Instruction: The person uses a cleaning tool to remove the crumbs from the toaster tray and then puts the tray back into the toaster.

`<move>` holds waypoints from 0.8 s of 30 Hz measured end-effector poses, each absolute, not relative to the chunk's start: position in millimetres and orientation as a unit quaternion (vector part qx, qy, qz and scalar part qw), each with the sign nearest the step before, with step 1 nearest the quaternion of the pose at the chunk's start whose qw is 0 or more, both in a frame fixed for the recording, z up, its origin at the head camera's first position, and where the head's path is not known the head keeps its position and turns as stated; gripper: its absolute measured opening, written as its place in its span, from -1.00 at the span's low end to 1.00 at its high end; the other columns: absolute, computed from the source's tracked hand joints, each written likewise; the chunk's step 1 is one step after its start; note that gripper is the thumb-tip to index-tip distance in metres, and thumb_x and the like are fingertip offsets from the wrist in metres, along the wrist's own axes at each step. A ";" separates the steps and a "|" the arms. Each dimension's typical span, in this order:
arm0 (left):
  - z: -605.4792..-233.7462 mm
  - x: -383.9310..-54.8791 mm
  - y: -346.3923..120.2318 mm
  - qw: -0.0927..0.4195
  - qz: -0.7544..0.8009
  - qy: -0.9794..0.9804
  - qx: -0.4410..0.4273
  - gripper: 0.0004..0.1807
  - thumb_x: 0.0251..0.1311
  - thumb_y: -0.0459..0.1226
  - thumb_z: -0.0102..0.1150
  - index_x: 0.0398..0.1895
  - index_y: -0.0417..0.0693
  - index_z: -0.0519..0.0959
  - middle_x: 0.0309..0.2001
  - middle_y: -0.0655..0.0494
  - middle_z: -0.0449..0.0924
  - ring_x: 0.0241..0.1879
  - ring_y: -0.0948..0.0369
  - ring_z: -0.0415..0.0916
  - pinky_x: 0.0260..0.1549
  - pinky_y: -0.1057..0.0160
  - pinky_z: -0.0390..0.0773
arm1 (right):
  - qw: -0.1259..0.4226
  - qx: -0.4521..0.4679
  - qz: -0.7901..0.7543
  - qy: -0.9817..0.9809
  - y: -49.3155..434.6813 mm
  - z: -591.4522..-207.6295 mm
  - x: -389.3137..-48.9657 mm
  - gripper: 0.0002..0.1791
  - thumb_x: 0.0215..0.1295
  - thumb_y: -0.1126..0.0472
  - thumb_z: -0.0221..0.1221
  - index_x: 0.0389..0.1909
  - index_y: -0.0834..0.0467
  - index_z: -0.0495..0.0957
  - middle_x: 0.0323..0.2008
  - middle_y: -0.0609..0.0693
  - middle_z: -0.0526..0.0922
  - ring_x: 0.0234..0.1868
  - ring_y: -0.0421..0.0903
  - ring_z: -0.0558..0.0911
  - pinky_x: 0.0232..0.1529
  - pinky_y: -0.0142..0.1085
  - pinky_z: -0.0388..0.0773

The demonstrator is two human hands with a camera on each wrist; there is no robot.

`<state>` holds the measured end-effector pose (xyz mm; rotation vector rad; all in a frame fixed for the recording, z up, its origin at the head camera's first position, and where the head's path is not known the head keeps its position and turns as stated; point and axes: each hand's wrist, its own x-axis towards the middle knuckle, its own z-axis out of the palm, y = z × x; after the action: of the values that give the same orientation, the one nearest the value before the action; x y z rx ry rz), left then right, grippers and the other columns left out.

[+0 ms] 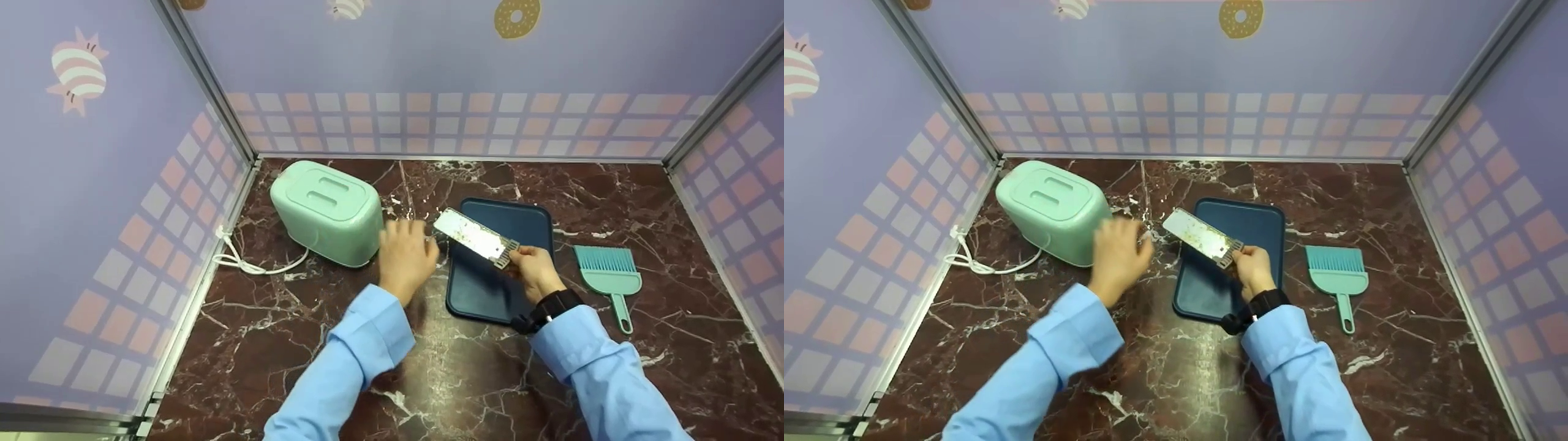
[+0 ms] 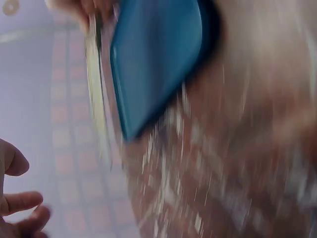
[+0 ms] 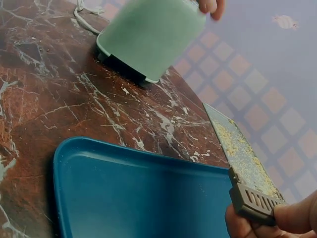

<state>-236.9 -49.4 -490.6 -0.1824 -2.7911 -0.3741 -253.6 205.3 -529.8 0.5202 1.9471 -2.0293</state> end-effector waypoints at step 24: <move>-549.5 -215.9 57.4 -0.142 -0.597 -0.787 0.064 -0.75 0.40 -0.08 0.27 -0.31 -0.06 0.68 -0.45 0.04 0.73 -0.63 0.18 0.51 -0.66 0.35 0.41 | 0.113 0.218 -0.743 0.623 195.0 -544.6 -238.6 -0.71 0.62 0.28 -0.05 0.17 0.39 0.42 -0.29 -0.02 0.54 -0.33 -0.20 0.54 -0.20 -0.36 0.51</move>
<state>-215.9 57.4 -549.5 0.2232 -2.7255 -2.0664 -238.6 195.0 -544.6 0.6382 1.8269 -2.1801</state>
